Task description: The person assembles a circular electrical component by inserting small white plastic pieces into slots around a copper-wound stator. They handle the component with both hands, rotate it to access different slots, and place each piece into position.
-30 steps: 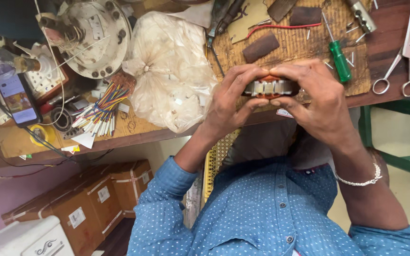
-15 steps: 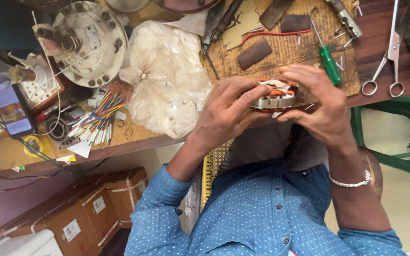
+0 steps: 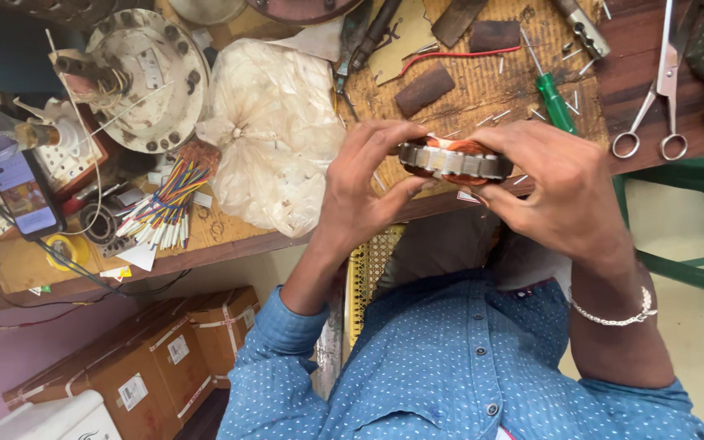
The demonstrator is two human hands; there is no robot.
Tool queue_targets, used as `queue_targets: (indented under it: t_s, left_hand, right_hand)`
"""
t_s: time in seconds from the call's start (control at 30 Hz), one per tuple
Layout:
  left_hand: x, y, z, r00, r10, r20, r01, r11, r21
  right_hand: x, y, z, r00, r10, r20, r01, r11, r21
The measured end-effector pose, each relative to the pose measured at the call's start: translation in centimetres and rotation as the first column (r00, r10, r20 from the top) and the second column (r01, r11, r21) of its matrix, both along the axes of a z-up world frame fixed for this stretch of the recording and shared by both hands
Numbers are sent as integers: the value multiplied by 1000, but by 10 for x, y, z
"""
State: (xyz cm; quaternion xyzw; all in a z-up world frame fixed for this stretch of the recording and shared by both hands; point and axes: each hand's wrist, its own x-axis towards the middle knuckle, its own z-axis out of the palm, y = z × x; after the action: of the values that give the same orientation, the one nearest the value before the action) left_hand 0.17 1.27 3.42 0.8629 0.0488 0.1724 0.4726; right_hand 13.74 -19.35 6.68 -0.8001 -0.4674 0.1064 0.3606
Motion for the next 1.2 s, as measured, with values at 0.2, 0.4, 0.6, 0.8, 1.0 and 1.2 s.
queue_targets:
  t_s: [0.2,0.4,0.6,0.8,1.0,1.2]
  left_hand:
    - [-3,-10,-8,1000,-19,9,19,1000,-23]
    - [5,-16,-8,1000,-9,26,10,999,-33]
    - [7,-19,-8,998,-41,40,41,999,23]
    - [5,-15,-8,992,-88,86,69,978,197]
    - [11,-7,-11,986,-128,102,101,967,235]
    - [8,-7,-24,990,-93,110,75,985,154]
  right_hand:
    - [4,6,-11,999,19,37,-23,993,114]
    - [-6,6,-31,987,-40,-155,85,953,292]
    - [-10,1,-28,980,-51,-193,102,959,264]
    - [-23,8,-15,987,-82,-136,107,977,184]
    - [-38,15,-15,974,-197,-112,215,958,188]
    - [-36,14,-23,979,-188,-73,198,963,180]
